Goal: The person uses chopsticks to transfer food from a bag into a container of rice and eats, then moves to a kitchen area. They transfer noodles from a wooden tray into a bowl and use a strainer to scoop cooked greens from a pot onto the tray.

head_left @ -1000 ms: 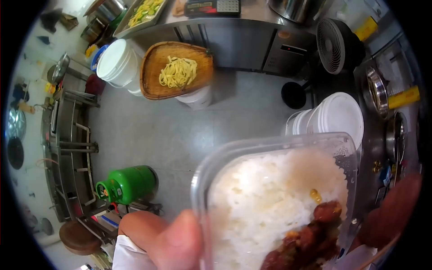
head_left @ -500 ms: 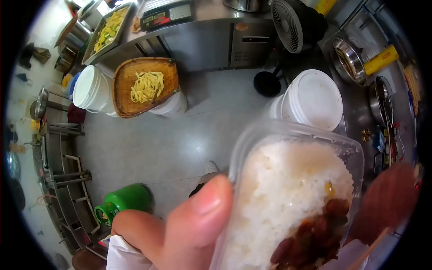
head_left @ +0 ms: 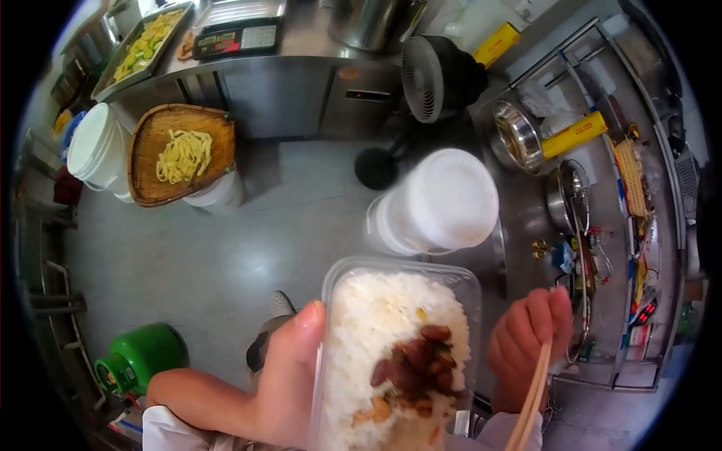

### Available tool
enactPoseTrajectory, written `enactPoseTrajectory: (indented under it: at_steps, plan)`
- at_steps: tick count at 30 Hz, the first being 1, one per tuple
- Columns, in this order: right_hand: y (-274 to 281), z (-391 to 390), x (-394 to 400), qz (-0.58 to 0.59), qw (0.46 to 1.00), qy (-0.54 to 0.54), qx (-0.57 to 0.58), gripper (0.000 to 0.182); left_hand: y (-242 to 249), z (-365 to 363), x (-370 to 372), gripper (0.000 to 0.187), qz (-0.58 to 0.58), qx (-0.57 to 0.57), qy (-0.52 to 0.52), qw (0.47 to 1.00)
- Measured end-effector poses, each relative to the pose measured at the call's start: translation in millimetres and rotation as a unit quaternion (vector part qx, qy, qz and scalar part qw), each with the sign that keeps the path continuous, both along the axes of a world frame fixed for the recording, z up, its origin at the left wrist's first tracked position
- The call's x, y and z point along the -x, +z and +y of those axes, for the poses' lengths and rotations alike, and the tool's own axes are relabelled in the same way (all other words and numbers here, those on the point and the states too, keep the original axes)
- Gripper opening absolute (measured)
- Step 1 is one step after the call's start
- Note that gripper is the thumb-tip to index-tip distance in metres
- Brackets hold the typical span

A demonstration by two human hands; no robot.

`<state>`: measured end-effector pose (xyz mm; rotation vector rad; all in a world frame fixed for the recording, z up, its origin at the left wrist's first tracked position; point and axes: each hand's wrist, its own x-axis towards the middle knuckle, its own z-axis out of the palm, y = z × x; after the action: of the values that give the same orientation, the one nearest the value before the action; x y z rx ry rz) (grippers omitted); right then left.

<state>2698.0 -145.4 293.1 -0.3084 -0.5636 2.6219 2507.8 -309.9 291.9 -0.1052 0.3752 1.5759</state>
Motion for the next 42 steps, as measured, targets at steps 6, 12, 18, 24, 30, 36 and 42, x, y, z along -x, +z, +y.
enactPoseTrajectory:
  at_steps: [6, 12, 18, 24, 30, 36, 42]
  plan:
    - [-55.5, 29.5, -22.8, -0.119, 0.979, -0.149, -0.074, 0.046, -60.7, 27.2, 11.1, 0.078, -0.046, -0.005, -0.056, 0.997]
    - [-77.1, 8.1, -68.6, -0.119, 0.958, -0.259, 0.018, 0.049, -88.0, 69.4, -9.5, 0.073, 0.071, 0.081, -0.089, 0.990]
    - [-110.5, -34.6, -133.9, -0.174, 0.891, -0.401, 0.122, 0.048, -118.3, 117.4, -75.2, 0.080, 0.115, 0.017, -0.268, 0.956]
    - [-187.8, 5.4, -235.5, -0.091, 0.873, -0.451, 0.163, 0.044, -183.4, 190.0, -189.1, 0.080, 0.168, -0.044, -0.374, 0.911]
    - [-280.3, 71.7, -361.7, -0.111, 0.759, -0.607, 0.208, 0.033, -310.2, 313.4, -338.9, 0.065, 0.267, 0.096, -0.399, 0.872]
    - [-341.0, 109.9, -485.4, -0.197, 0.678, -0.693, 0.147, 0.028, -356.8, 421.0, -477.9, 0.064, 0.340, 0.107, -0.384, 0.852]
    - [-354.4, 145.2, -524.1, -0.295, 0.618, -0.720, 0.113, 0.027, -374.3, 472.5, -559.8, 0.059, 0.619, 0.099, -0.325, 0.708]
